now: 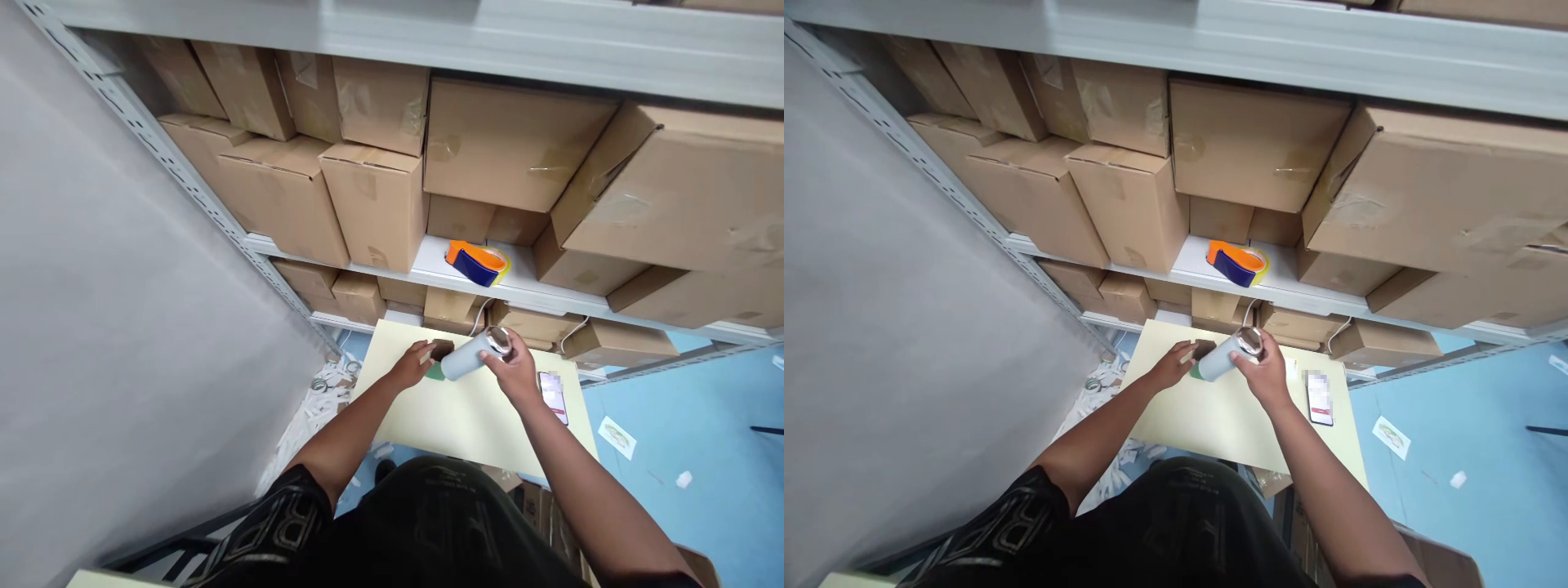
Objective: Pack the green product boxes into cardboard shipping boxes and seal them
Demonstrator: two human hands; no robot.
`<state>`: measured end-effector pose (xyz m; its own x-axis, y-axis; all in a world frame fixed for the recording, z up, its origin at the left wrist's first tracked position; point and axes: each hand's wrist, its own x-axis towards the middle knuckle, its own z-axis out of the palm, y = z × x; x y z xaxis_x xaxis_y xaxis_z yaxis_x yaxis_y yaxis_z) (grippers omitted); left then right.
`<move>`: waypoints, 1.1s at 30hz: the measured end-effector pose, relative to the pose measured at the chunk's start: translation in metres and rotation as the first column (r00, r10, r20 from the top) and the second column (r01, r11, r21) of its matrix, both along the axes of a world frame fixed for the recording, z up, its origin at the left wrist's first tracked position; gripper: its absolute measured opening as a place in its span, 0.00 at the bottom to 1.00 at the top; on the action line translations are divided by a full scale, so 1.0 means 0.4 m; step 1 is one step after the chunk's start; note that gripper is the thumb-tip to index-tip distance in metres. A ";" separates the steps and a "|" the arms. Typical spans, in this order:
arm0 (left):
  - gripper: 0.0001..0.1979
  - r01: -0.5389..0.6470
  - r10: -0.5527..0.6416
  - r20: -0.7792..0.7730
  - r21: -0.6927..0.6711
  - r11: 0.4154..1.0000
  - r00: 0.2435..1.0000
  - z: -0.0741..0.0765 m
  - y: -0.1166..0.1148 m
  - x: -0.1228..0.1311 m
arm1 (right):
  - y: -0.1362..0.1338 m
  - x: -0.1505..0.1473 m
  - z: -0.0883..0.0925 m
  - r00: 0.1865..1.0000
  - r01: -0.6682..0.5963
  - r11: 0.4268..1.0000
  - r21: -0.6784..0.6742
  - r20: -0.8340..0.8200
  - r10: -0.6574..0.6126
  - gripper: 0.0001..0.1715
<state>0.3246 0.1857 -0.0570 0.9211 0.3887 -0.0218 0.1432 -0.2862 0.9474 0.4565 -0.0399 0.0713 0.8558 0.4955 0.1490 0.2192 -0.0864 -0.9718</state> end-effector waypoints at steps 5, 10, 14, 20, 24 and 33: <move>0.25 -0.013 0.012 -0.017 -0.056 0.998 1.000 -0.027 -0.026 0.021 | 0.084 0.007 -0.047 0.987 0.052 0.986 -0.156 0.161 -0.027 0.43; 0.27 -0.001 0.001 0.003 -0.036 0.999 1.000 -0.007 -0.039 0.014 | 0.093 -0.004 -0.090 0.969 0.070 0.966 -0.247 0.248 -0.006 0.41; 0.32 -0.001 0.000 -0.015 -0.057 0.998 1.000 -0.002 -0.043 0.003 | 0.093 -0.024 -0.135 0.961 0.018 0.939 -0.342 0.266 0.078 0.42; 0.36 -0.007 0.007 -0.009 -0.037 0.999 1.000 -0.019 -0.049 -0.021 | 0.102 -0.044 -0.219 0.916 -0.087 0.864 -0.496 0.301 0.265 0.41; 0.37 -0.009 0.008 -0.034 -0.039 0.999 0.999 -0.029 -0.060 -0.029 | 0.107 -0.046 -0.246 0.817 -0.038 0.783 -0.620 0.432 0.381 0.34; 0.34 -0.051 0.045 -0.084 -0.076 0.996 0.995 -0.044 -0.069 -0.032 | 0.102 -0.048 -0.276 0.776 0.005 0.708 -0.706 0.449 0.442 0.27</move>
